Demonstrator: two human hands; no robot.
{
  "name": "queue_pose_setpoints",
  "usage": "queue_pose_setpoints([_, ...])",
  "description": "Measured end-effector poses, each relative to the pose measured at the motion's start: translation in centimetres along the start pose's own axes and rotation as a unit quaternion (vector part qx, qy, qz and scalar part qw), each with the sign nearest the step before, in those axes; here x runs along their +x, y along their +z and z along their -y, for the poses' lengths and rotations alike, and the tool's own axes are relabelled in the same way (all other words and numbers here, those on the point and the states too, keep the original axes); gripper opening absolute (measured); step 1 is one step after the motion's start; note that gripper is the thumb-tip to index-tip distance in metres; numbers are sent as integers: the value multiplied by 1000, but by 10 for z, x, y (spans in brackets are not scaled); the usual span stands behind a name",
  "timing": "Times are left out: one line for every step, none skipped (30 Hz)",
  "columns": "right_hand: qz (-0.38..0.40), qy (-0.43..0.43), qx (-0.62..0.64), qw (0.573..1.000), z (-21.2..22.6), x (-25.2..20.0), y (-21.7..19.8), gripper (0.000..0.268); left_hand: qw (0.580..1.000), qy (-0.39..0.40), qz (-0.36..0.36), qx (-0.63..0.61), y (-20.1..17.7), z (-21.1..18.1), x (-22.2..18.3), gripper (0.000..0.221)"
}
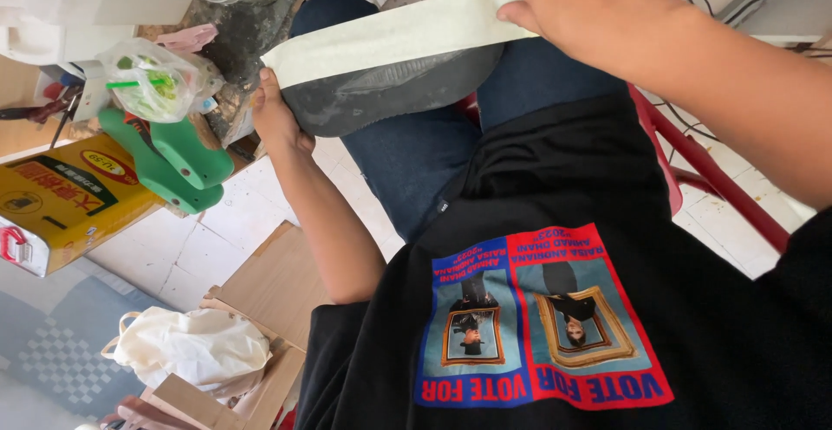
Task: The person is applying masking tape to the sole of a black shoe, using scissors to trim the tape to the correct shape.
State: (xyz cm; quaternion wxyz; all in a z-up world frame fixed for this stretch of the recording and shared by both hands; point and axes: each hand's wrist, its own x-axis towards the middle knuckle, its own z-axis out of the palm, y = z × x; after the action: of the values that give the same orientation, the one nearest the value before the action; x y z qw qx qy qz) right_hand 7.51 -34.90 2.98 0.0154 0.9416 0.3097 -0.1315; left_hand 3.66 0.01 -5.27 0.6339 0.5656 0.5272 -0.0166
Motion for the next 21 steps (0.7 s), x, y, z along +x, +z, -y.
queue_pose_setpoints([0,-4,-1,1000,1,-2,-3,29,1000,0,-3,-3,-1,1,3,73])
queue_pose_setpoints([-5,-11,34,999,1,-3,-5,31,1000,-1,1,5,-2,1,6,70])
queue_pose_setpoints([-10,-18,69,997,1,-4,-8,35,1000,-2,5,12,-3,2,8,68])
queue_pose_setpoints([-9,-21,68,997,1,-3,-6,35,1000,-3,2,10,-2,0,7,68])
queue_pose_setpoints([14,-2,73,997,0,-3,-3,37,1000,-3,19,6,0,-1,5,58])
queue_pose_setpoints([37,18,78,996,-1,-4,1,40,999,-3,35,3,2,-2,3,50])
queue_pose_setpoints([40,19,78,996,-1,0,1,40,999,-6,36,4,3,1,7,50])
queue_pose_setpoints([54,17,92,994,-1,3,1,40,999,-7,41,-14,3,3,11,47])
queue_pose_setpoints([68,15,106,992,-1,6,1,41,998,-7,46,-33,4,6,15,45])
queue_pose_setpoints([71,16,107,992,0,11,-5,41,998,-9,47,-31,5,5,16,45])
queue_pose_setpoints([122,29,127,984,2,15,-10,36,999,-1,48,-10,4,6,17,45])
queue_pose_setpoints([173,41,146,973,4,20,-16,31,999,7,49,12,2,6,17,46])
queue_pose_setpoints([174,40,144,973,3,25,-18,31,999,7,48,10,4,4,15,46])
queue_pose_setpoints([217,98,192,952,2,29,-21,35,999,-4,53,-9,6,3,12,47])
queue_pose_setpoints([257,153,237,925,3,34,-23,47,998,-14,56,-30,6,1,9,47])
queue_pose_setpoints([257,149,234,926,2,35,-22,47,998,-13,54,-33,6,1,7,47])
queue_pose_setpoints([262,157,248,920,0,36,-21,45,998,-12,45,-46,7,1,5,48])
queue_pose_setpoints([267,164,261,913,-1,37,-20,44,998,-10,36,-59,7,0,2,49])
queue_pose_setpoints([270,156,256,915,-2,35,-20,44,997,-12,29,-66,8,3,4,49])
queue_pose_setpoints([249,162,251,921,-3,32,-20,43,997,-6,37,-70,9,6,6,48])
queue_pose_setpoints([222,164,247,929,-3,33,-22,42,996,8,44,-75,7,3,9,47])
